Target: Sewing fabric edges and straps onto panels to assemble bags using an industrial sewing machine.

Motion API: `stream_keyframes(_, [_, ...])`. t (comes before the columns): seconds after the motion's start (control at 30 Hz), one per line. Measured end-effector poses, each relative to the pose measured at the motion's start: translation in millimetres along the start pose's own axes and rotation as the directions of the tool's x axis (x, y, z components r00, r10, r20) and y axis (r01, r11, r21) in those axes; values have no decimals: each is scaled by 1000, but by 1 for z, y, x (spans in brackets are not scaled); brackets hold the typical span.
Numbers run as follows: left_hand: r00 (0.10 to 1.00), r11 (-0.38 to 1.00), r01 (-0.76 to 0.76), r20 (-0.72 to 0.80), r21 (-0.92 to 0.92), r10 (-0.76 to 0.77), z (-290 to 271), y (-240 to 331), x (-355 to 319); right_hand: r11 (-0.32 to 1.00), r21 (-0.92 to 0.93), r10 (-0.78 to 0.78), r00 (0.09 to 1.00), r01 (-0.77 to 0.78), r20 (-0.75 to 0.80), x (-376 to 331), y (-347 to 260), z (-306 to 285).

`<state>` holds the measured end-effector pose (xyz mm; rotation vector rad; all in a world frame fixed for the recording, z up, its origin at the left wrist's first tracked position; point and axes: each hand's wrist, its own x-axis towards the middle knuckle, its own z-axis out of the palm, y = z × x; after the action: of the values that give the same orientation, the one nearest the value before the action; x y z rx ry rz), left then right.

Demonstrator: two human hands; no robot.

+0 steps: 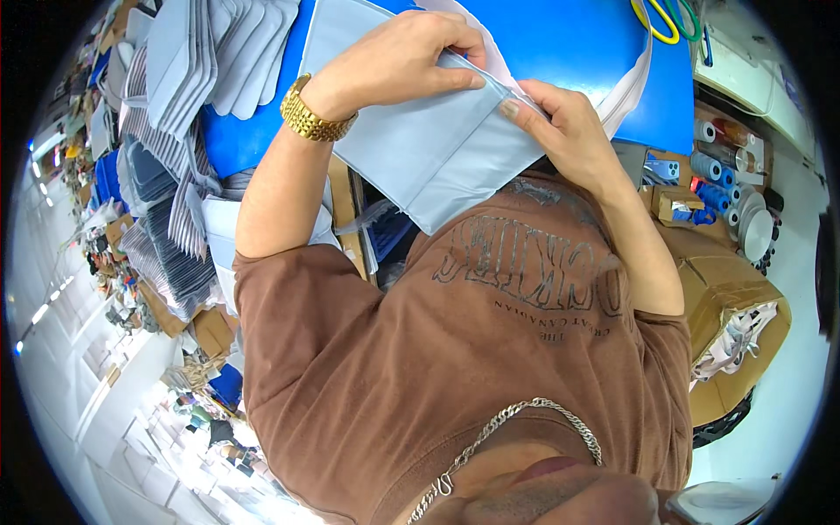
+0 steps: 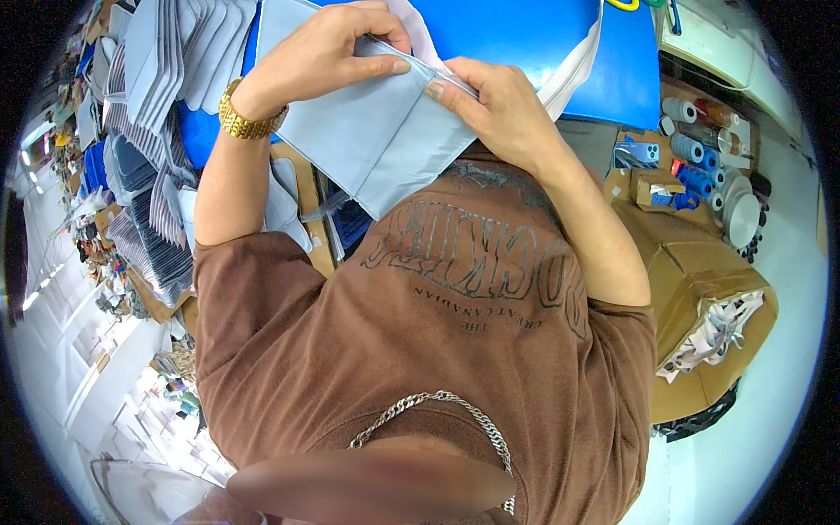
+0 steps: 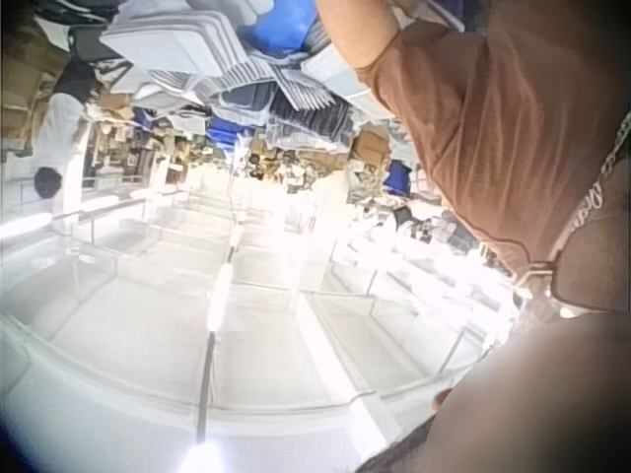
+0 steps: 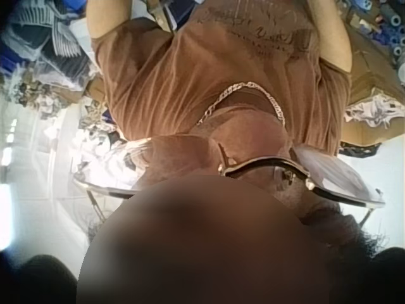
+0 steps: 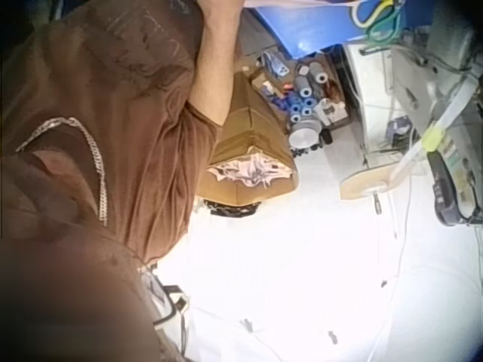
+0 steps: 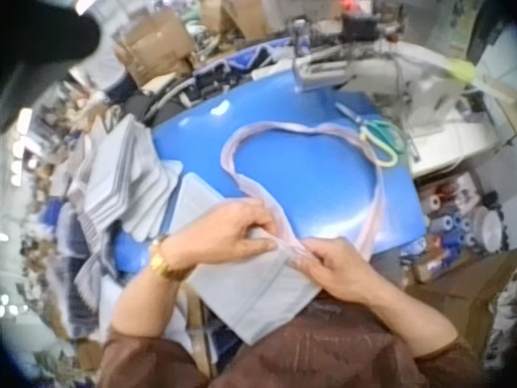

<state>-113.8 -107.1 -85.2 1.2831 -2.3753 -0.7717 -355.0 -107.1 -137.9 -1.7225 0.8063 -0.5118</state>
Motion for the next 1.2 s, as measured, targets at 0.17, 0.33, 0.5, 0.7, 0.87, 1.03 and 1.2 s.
stream_keyframes(0.17, [1000, 1000, 13, -5, -12, -13, 0, 1, -1, 1000, -20, 3, 1000, -3, 15, 0, -4, 1])
stream_keyframes(0.33, [986, 987, -158, -45, 15, 158, -1, 0, 13, 989, -132, 68, 997, -62, 37, 2, -15, -1])
stream_keyframes(0.5, [929, 1000, 26, 369, 2, -25, -42, -7, 25, 998, -63, 12, 999, -9, 43, 0, -26, -9])
stream_keyframes(0.7, [884, 963, 263, 415, -62, -214, -94, -11, 33, 999, -49, -9, 1000, 10, 13, 5, -29, -26])
stream_keyframes(0.87, [938, 954, -298, 176, -39, 300, -108, -18, 46, 1000, 31, -3, 1000, 3, -10, 18, -36, -47])
stream_keyframes(1.03, [939, 982, 190, 291, 8, -184, -123, -31, 78, 997, 73, 32, 999, -29, -41, 39, -42, -76])
stream_keyframes(1.2, [997, 989, -6, 76, 148, -5, -124, -40, 117, 987, 159, 36, 999, -29, -39, 61, -41, -111])
